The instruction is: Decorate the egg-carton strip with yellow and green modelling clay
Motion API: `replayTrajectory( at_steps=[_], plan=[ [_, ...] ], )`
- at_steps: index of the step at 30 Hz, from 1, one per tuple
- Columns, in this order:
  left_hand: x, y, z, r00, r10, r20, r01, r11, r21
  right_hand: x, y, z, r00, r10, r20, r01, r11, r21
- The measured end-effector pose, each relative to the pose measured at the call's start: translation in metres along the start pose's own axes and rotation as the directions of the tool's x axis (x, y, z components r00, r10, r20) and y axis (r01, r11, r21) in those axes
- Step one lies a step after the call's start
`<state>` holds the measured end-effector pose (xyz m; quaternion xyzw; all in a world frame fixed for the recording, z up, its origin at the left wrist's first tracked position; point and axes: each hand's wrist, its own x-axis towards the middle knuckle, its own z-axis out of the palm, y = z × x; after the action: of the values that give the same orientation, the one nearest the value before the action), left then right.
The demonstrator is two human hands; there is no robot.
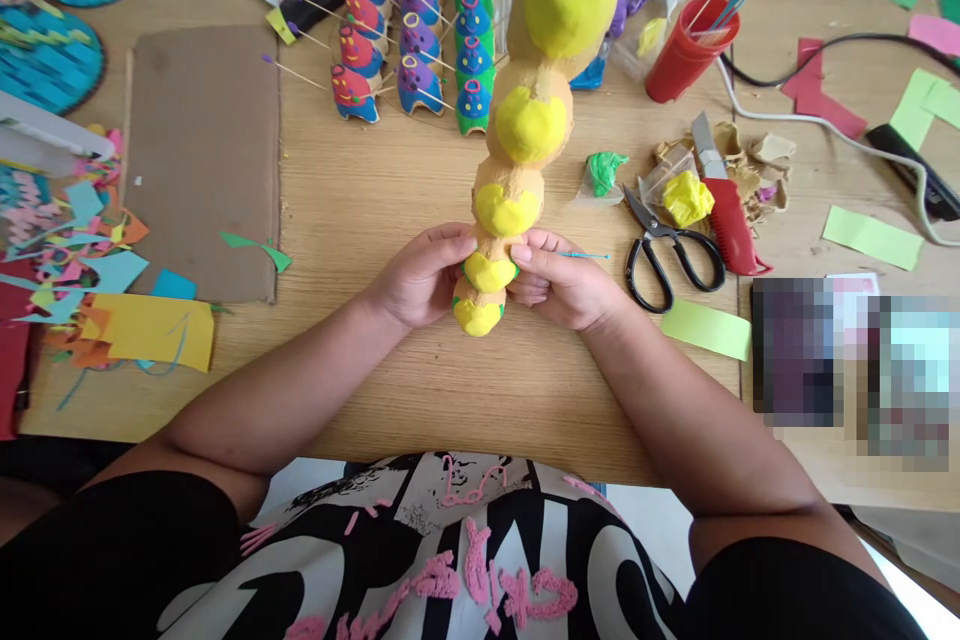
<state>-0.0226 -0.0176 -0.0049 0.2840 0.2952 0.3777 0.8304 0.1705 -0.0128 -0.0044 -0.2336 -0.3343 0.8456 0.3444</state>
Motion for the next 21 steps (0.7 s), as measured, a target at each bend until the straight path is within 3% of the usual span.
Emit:
replayTrajectory(
  at_steps=[21],
  plan=[
    [-0.0013, 0.0007, 0.0034, 1.0, 0.024, -0.019, -0.024, 1.0, 0.0, 0.0004, 0.0033, -0.0051, 0.999, -0.014, 0.052, 0.013, 1.0, 0.018]
  ],
)
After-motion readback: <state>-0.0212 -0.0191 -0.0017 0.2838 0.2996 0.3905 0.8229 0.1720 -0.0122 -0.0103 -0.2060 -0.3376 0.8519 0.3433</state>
